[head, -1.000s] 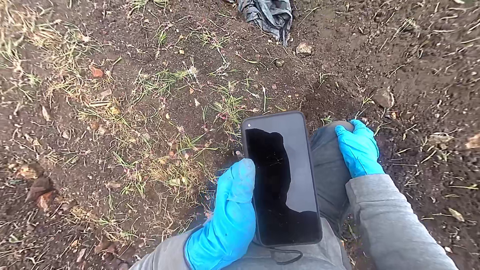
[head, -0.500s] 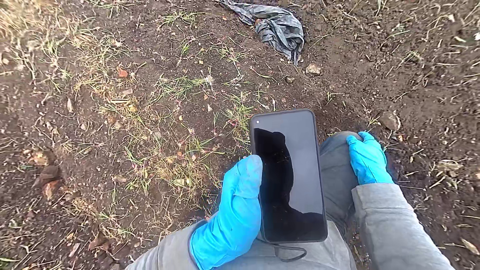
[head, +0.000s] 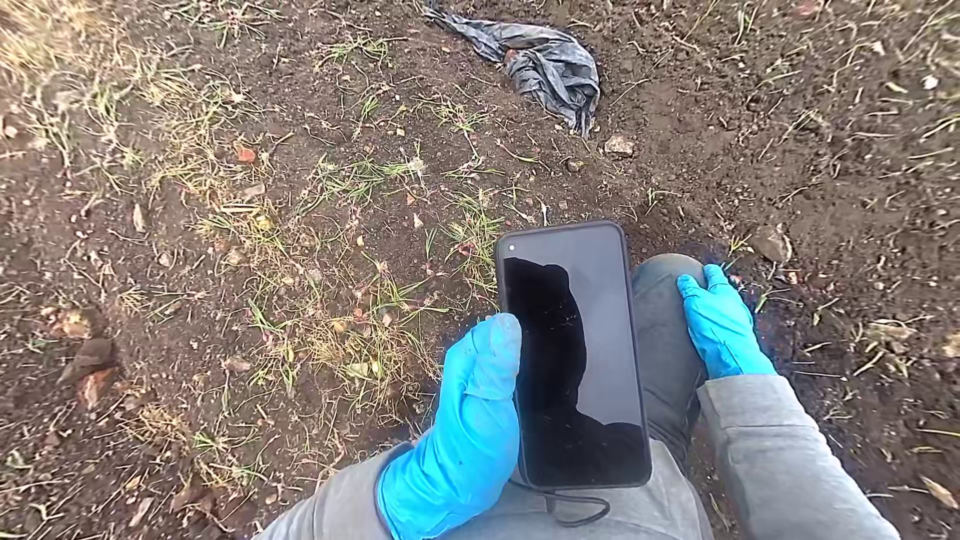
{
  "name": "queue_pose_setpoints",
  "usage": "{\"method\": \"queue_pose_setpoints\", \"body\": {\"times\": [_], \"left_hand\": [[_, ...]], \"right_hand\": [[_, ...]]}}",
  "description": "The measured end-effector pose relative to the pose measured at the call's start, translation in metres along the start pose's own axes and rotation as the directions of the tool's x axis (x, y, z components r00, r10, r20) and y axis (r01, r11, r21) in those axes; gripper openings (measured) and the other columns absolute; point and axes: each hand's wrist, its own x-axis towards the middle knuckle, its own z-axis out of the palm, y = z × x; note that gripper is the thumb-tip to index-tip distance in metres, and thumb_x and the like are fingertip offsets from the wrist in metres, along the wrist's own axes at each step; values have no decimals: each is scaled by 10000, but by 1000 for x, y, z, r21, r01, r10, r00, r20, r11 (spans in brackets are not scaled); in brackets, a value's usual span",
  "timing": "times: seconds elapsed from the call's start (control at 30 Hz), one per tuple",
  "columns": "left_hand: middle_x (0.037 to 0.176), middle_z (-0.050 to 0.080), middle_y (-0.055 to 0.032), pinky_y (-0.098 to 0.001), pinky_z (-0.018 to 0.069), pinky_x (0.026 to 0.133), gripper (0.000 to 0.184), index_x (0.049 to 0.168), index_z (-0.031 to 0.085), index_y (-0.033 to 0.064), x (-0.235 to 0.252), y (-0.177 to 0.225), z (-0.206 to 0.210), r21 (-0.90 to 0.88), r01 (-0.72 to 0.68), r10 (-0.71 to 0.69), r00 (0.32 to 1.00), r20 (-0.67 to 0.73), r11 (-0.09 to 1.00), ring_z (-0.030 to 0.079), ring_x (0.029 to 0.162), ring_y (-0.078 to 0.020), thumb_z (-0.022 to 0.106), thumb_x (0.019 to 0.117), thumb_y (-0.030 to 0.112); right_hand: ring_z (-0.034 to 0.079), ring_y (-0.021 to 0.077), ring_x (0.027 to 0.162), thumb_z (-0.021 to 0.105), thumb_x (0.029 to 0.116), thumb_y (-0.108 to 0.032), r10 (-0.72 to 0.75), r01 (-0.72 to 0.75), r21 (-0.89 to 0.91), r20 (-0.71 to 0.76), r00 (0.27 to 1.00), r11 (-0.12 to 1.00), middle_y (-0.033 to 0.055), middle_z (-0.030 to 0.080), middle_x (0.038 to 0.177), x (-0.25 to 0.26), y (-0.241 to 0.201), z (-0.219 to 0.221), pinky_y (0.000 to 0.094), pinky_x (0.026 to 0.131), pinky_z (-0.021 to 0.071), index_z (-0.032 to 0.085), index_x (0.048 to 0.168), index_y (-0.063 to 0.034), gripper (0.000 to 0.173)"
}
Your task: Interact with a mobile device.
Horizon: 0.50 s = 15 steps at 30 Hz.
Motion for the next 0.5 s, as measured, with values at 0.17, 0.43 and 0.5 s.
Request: {"method": "queue_pose_setpoints", "body": {"times": [0.17, 0.43, 0.5], "left_hand": [[833, 667, 53, -244, 580, 750, 408, 939, 692, 193, -1, -2, -1, 0, 38, -38, 999, -5, 999, 663, 809, -34, 412, 1099, 444], [852, 679, 72, -230, 580, 763, 400, 956, 700, 209, 3, -5, -1, 44, 19, -19, 1000, -12, 999, 666, 835, -14, 409, 1101, 442], [849, 683, 70, -233, 584, 763, 401, 948, 702, 212, 3, -5, -1, 36, 32, -31, 999, -9, 999, 671, 829, -20, 411, 1099, 444]], "right_hand": [[420, 335, 1452, 432, 1012, -608, -3, 3, 14, 3, 1000, 1000, 130, 446, 1579, -9, 8, 0, 657, 1132, 339, 336, 1610, -225, 717], [343, 257, 1511, 445, 1026, -591, 32, -31, 162, -2, 999, 986, 68, 364, 1644, -41, 11, 1, 570, 1205, 291, 248, 1642, -270, 722], [355, 257, 1504, 462, 1018, -596, 53, -51, 192, -6, 999, 980, 65, 371, 1639, -42, 13, 2, 579, 1195, 302, 254, 1638, -293, 722]]}}
